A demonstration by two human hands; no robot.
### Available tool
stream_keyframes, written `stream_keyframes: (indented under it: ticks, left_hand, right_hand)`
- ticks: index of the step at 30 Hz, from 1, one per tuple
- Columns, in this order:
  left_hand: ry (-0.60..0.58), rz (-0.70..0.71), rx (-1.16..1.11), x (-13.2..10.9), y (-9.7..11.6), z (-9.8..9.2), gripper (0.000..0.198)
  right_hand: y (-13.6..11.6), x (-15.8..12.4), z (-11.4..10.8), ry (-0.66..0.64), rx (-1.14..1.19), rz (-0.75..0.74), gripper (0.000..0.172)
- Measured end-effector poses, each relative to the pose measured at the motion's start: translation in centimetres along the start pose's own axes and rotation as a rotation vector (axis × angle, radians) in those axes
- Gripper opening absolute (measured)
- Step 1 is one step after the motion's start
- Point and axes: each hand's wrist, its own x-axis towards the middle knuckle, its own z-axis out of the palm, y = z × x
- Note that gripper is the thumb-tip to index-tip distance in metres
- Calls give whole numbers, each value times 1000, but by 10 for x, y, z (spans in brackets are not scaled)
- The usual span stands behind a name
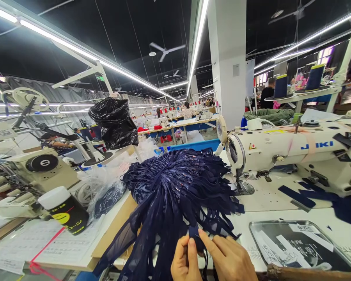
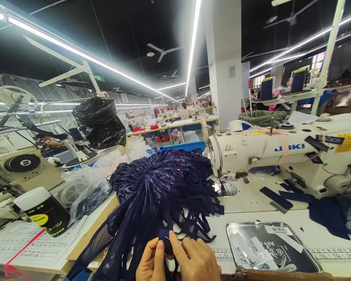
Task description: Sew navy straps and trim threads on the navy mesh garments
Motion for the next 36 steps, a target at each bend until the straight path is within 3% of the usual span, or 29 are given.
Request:
stream_keyframes:
  ticks: [3,8,13,21,25,28,31,36]
  left_hand:
    - [-54,-76,-73,1,1,-1,31]
    - [-303,-261,-228,14,17,-2,38]
    - [-412,-398,-178,24,24,-3,31]
    - [-240,-257,-109,12,17,1,36]
    - [-268,-213,-109,10,15,1,40]
    - [-282,-210,-53,10,9,-2,39]
    - [-269,-96,80,8,2,-4,36]
    - [-282,69,198,5,-2,-4,39]
  right_hand:
    - [3,-1,2,3,6,-20,33]
    - [8,5,0,42,35,-152,29]
    - [6,12,1,132,40,-137,21]
    - [5,4,10,111,250,-29,34]
    - [1,-5,14,21,581,128,39]
    - [-7,-8,15,-50,811,433,32]
    - [-15,-3,14,-98,965,777,34]
    - [-4,14,-2,-294,1514,1032,41]
